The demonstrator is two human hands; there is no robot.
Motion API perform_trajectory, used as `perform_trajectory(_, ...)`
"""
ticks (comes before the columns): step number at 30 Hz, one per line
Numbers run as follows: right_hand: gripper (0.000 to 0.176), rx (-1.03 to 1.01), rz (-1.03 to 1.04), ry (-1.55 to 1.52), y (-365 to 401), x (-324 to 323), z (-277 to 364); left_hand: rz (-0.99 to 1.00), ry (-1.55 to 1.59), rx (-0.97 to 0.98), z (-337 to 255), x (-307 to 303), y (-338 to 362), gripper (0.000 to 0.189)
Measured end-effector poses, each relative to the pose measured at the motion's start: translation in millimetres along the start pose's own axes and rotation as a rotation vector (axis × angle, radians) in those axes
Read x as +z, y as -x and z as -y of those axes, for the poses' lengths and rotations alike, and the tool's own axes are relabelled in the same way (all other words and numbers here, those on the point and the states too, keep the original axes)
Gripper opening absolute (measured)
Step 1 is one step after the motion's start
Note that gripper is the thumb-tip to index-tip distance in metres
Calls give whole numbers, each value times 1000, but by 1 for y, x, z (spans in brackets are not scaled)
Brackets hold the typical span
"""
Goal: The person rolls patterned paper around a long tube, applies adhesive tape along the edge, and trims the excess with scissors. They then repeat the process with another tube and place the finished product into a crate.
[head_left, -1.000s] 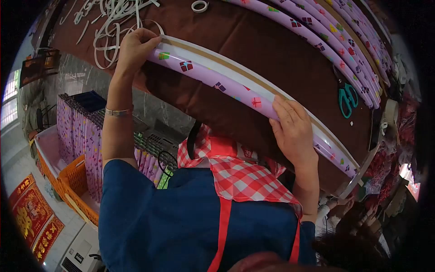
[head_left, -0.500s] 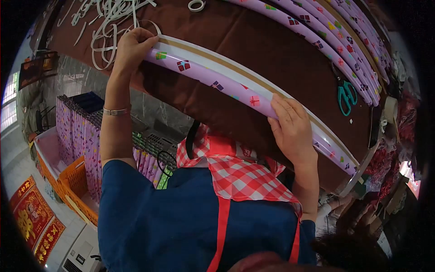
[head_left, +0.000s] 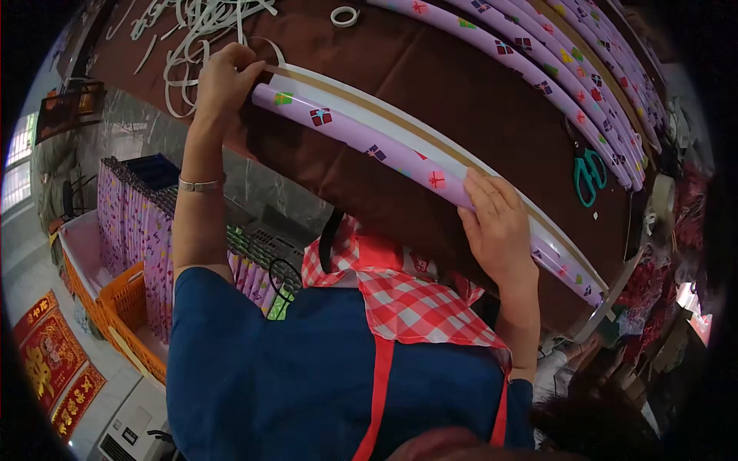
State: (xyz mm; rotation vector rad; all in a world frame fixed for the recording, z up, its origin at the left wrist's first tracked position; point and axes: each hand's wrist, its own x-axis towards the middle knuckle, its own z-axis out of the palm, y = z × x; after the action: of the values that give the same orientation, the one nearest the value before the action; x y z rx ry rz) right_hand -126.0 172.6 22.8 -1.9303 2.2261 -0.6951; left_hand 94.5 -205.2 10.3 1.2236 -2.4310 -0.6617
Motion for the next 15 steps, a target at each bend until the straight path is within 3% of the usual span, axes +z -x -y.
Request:
perform_trajectory(1, 42, -9, -6, 0, 0, 0, 0, -111, -176, 59, 0, -4, 0, 24)
perform_trajectory(3, 42, -8, -6, 15, 0, -1, 1, -156, -174, 91, 19, -14, -5, 29)
perform_trajectory(5, 42, -17, -6, 3, 0, 0, 0, -173, -270, -40, 27, -28, 1, 44)
perform_trajectory(6, 43, -15, -1, -7, 1, 0, -1, -102, -316, -83, 24, -38, 7, 61)
perform_trajectory(9, 46, -22, 4, 5, 1, -1, 0, 2, -306, -108, 28, -46, 7, 69)
perform_trajectory(11, 47, -26, 6, 2, 0, -2, 0, 80, -317, -152, 33, -48, -4, 59)
perform_trajectory(13, 48, -27, 14, 1, 1, -2, -1, 153, -236, 87, 63, -38, -27, 52)
perform_trajectory(14, 49, -26, 19, 2, 1, -2, -2, 73, -289, 138, 50, -37, -34, 37)
perform_trajectory(15, 49, -24, 24, 3, 1, -1, -2, 127, -323, 131, 52, -38, -50, 33)
